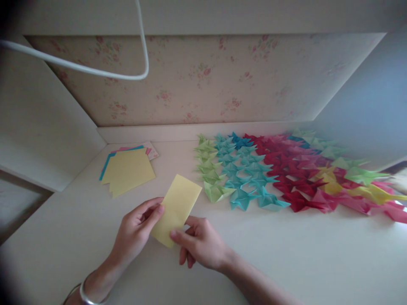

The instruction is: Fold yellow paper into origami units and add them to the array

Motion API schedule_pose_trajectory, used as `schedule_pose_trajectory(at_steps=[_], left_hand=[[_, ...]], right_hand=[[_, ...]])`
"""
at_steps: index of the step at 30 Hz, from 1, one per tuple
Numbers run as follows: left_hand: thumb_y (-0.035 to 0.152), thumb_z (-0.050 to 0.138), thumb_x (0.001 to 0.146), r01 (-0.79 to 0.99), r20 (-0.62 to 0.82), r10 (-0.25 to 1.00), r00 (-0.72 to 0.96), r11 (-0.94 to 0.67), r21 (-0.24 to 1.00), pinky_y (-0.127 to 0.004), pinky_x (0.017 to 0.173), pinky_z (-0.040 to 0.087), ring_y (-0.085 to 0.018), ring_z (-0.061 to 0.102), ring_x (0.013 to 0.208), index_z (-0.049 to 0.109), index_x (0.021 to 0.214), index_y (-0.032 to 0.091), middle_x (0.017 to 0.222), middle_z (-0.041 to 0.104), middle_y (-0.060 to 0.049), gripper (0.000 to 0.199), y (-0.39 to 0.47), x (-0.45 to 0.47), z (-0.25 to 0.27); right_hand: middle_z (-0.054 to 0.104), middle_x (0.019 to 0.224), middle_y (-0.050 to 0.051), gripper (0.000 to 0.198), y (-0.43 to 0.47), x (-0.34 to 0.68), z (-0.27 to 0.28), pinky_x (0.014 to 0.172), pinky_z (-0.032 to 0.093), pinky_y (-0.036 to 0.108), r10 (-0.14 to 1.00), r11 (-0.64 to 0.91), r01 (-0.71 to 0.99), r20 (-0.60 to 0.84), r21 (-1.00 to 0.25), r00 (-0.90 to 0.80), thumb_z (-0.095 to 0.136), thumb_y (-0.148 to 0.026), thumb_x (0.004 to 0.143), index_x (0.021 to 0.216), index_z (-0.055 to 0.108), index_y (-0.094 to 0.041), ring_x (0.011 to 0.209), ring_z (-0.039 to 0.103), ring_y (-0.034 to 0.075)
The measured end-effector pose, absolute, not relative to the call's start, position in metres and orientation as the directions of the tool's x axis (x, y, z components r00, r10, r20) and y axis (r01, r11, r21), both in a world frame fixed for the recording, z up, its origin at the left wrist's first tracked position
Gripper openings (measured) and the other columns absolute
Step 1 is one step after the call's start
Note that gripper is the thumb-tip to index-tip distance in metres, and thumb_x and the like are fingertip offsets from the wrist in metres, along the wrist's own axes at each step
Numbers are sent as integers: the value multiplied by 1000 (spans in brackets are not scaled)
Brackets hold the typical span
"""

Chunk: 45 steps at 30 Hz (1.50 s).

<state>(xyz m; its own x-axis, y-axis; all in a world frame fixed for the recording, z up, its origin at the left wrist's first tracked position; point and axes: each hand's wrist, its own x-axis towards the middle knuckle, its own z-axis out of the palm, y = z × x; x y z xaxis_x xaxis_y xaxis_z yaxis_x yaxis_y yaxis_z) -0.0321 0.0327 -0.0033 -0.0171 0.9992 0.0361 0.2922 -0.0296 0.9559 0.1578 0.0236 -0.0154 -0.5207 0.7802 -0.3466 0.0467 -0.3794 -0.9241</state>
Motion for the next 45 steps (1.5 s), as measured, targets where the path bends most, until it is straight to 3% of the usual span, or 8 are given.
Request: schedule_pose_trajectory(at_steps=[3,6,10,16,20,25,31,45], left_hand=[[38,65,88,273,22,999,-34,-12,962,-22,61,54,-17,69,70,69,96,18,83,75,-3,22,34,-33,-2],[34,63,89,327,107,994,-1,-101,940,-24,69,53,-17,67,76,67,91,19,86,71,-3,16,36,-34,-3],[23,63,88,401,265,963,45,-261,878,-26,75,50,-17,63,81,68,95,19,92,67,-4,10,36,-36,-5],[21,60,91,297,217,955,201,-271,916,-23,67,49,-16,63,76,73,93,23,85,69,-2,14,32,-38,0],[24,61,92,254,174,948,268,-244,936,-26,77,51,-18,64,86,75,82,23,90,70,-4,17,30,-35,8],[28,62,91,231,83,932,353,-173,957,-32,85,53,-23,67,95,76,96,21,101,73,-9,16,26,-31,11],[35,67,88,91,-25,986,163,10,996,-29,76,59,-22,71,93,57,132,21,113,72,-11,48,26,-33,-1],[37,65,89,306,13,990,142,-56,950,-28,76,59,-22,73,87,77,103,22,99,79,-7,25,29,-32,1]], right_hand=[[66,51,0,55,30,164,-13,33,36,16,886,-335,-34,-303,-941,-352,56,-63,86,107,64,-13,31,51,9],[75,76,8,50,32,167,-11,42,50,22,953,-238,-92,-214,-967,-215,61,-61,84,98,68,-13,43,63,12],[76,89,10,38,28,169,-15,58,57,26,978,-75,-53,-63,-996,-201,60,-51,90,101,70,-15,63,72,16],[74,78,6,27,22,175,-29,61,57,28,977,88,42,78,-995,-199,66,-41,89,102,69,-18,68,70,18],[74,82,7,21,22,174,-29,61,57,28,975,172,53,162,-984,-153,60,-37,94,98,70,-18,69,69,17],[70,88,7,20,22,171,-24,64,55,27,981,168,-9,168,-986,-94,60,-37,94,87,66,-19,70,64,16],[56,64,0,30,22,172,-20,53,40,23,976,148,146,121,-978,-180,59,-38,92,70,58,-18,57,49,12],[57,66,1,30,21,168,-12,54,37,23,904,265,291,132,-919,-406,54,-32,94,69,59,-17,59,49,11]])
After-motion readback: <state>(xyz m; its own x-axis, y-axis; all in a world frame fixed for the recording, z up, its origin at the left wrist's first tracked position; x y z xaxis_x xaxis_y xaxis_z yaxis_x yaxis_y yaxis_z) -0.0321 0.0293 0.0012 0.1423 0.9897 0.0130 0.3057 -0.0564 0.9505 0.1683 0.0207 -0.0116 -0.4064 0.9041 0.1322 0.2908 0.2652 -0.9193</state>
